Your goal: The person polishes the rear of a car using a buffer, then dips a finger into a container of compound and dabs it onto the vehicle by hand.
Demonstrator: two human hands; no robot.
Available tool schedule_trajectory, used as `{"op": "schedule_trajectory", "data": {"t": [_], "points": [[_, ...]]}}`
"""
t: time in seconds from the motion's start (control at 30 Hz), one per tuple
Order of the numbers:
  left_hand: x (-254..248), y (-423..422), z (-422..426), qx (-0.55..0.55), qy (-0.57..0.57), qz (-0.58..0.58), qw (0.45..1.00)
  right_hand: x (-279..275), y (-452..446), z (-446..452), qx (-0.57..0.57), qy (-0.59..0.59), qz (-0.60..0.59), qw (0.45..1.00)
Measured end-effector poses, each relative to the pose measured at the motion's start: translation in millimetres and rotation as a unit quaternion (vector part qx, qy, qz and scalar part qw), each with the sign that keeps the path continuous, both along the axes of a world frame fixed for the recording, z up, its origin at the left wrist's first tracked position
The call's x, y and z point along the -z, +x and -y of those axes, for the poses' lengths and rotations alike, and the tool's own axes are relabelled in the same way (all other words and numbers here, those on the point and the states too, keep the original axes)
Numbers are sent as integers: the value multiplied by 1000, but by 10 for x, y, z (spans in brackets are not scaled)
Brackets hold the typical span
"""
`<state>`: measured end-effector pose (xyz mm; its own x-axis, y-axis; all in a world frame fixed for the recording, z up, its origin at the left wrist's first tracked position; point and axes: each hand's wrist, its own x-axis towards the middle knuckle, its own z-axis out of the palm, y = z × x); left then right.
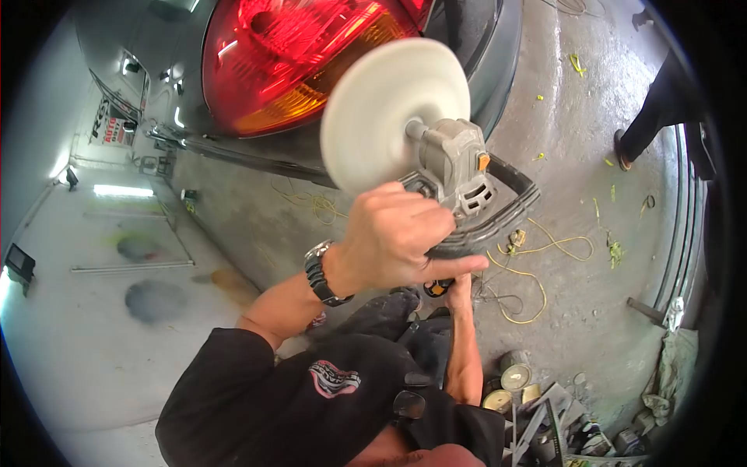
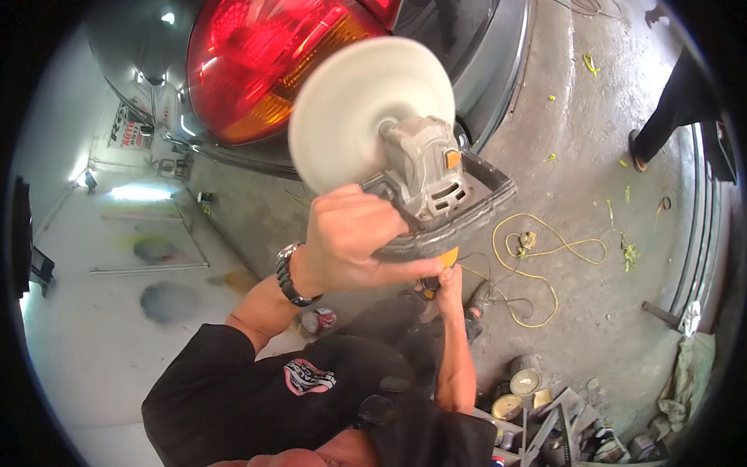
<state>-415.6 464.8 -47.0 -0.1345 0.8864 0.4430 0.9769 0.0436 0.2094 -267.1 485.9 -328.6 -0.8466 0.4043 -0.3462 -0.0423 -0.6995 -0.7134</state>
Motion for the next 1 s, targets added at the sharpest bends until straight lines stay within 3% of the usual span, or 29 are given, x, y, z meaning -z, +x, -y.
{"op": "schedule_trajectory", "data": {"t": [0.17,0.27,0.3,0.5,0.7,0.9,1.0], "points": [[-52,135,489,-13,-11,21,1000,-24,111,291,-1,42,39,998],[90,101,922,-10,-22,46,999,244,233,601,-50,57,-11,997],[114,105,1027,-14,-19,53,998,55,221,627,-39,44,-16,998],[402,47,1429,-21,-9,120,993,96,464,710,-73,102,43,991],[860,66,1475,-38,75,209,974,-128,879,422,-83,157,120,977],[1230,147,1237,-89,107,289,947,-307,1219,-150,-152,237,272,920],[1246,246,1047,-103,121,300,941,-305,1273,-346,-138,216,261,931]]}}
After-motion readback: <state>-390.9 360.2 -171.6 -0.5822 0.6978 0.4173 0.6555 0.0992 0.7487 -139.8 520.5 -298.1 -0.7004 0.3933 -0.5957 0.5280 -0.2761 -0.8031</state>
